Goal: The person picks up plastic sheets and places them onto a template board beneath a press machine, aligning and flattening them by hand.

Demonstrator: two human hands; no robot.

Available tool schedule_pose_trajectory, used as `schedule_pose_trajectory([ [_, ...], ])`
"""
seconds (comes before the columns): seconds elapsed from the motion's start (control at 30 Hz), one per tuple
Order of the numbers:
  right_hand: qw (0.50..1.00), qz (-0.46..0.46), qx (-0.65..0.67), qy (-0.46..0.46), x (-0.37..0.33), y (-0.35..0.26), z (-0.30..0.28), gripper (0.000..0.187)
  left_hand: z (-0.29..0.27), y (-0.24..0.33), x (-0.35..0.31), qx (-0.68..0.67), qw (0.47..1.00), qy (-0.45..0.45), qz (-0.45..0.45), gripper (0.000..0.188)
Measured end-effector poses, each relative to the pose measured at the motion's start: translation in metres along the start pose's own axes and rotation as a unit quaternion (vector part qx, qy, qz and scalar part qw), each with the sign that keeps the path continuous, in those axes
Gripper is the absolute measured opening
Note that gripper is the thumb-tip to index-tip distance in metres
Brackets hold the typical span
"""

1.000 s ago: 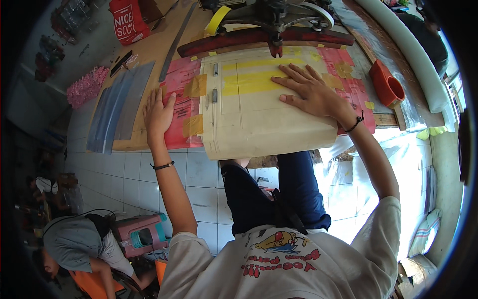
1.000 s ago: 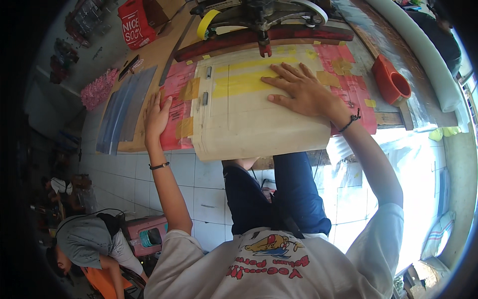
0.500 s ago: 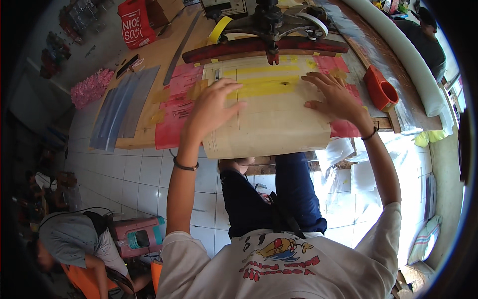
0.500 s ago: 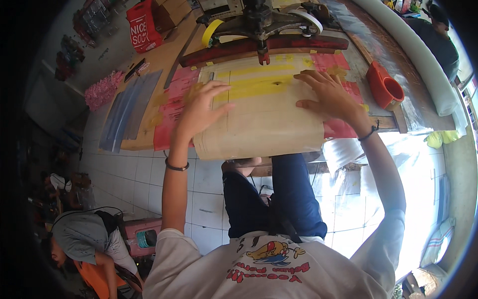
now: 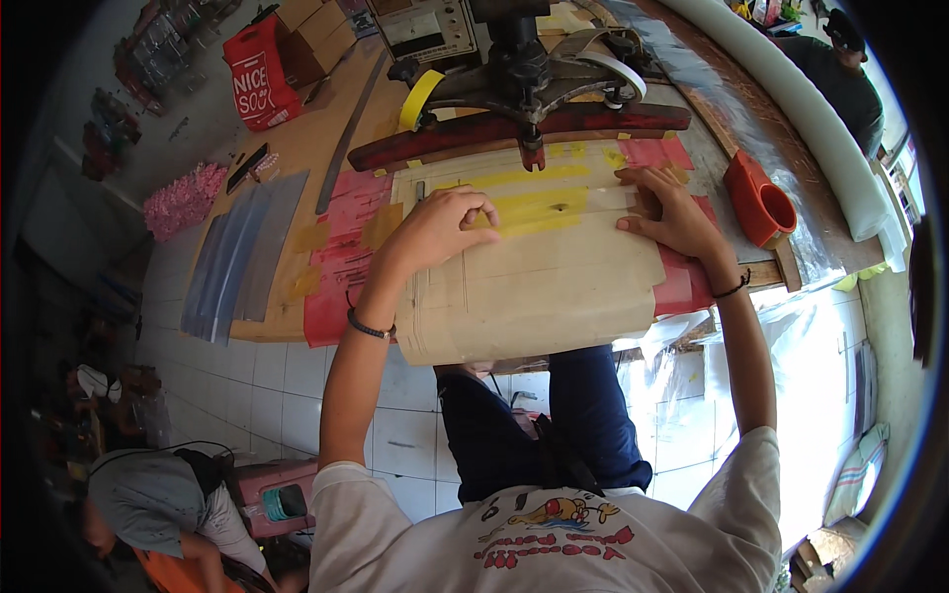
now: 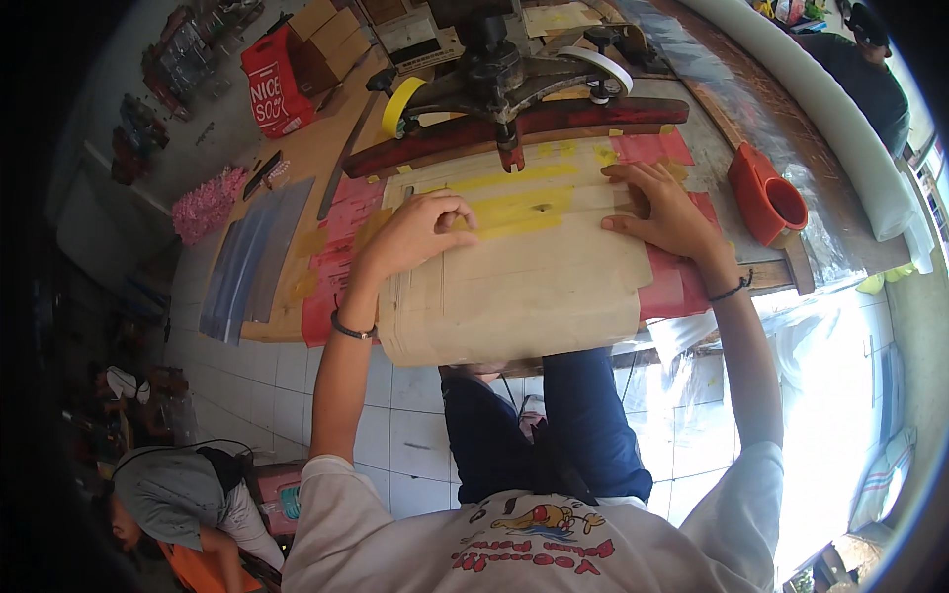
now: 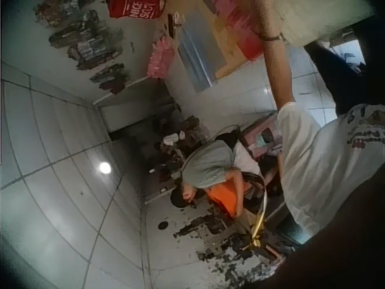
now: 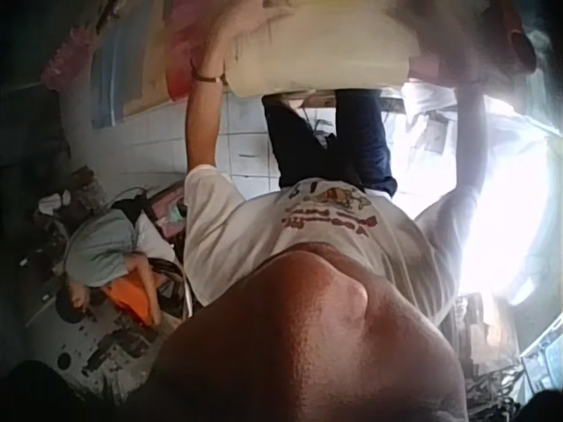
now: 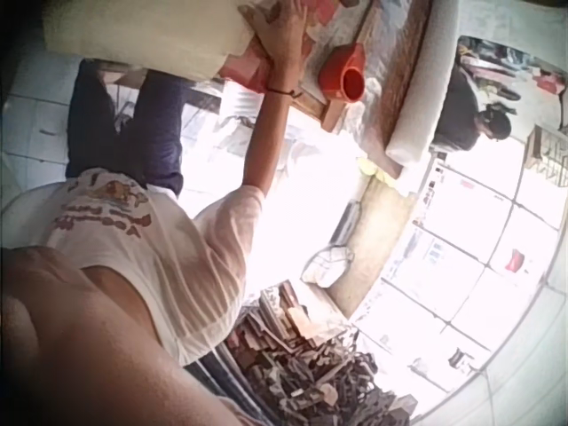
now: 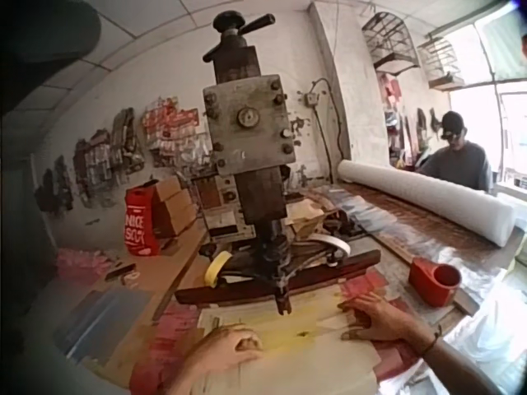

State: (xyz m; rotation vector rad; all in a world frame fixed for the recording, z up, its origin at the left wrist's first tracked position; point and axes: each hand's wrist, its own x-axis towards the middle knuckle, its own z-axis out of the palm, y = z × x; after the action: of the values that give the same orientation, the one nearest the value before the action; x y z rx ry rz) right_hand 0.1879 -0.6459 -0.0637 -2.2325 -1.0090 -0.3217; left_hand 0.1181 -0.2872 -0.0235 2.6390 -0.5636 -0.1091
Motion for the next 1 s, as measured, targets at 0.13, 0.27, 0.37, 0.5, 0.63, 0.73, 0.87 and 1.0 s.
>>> schedule_pose_trajectory([
  [0.13, 0.99, 0.1, 0.061, -0.074, 0.0, 0.003, -0.009, 0.04, -0.007, -0.009, -0.006, -0.165, 0.985, 0.032, -0.033, 0.016],
  [0.27, 0.993, 0.076, 0.074, 0.048, -0.002, 0.021, -0.011, 0.032, -0.018, -0.018, -0.017, -0.357, 0.93, 0.071, -0.054, 0.018],
  [0.37, 0.903, 0.174, 0.357, 0.165, -0.002, 0.03, -0.012, 0.023, -0.021, -0.016, -0.021, -0.406, 0.903, 0.14, -0.008, 0.026],
  [0.5, 0.893, 0.168, 0.365, 0.205, 0.0, 0.013, -0.02, 0.031, -0.013, -0.018, -0.015, -0.452, 0.862, 0.231, -0.001, 0.036],
  [0.63, 0.919, 0.214, 0.328, 0.052, -0.002, 0.008, -0.022, 0.042, -0.004, -0.03, -0.013, -0.423, 0.845, 0.328, 0.02, 0.041],
  [0.73, 0.913, 0.229, 0.33, 0.07, -0.004, 0.013, -0.022, 0.045, -0.002, -0.034, -0.013, -0.398, 0.856, 0.329, 0.021, 0.048],
  [0.87, 0.907, 0.219, 0.346, 0.101, -0.003, 0.021, -0.019, 0.045, -0.005, -0.034, -0.016, -0.408, 0.861, 0.302, 0.015, 0.054],
  [1.0, 0.905, 0.228, 0.345, 0.099, -0.002, 0.017, -0.02, 0.044, -0.002, -0.042, -0.018, -0.395, 0.878, 0.268, 0.033, 0.057],
])
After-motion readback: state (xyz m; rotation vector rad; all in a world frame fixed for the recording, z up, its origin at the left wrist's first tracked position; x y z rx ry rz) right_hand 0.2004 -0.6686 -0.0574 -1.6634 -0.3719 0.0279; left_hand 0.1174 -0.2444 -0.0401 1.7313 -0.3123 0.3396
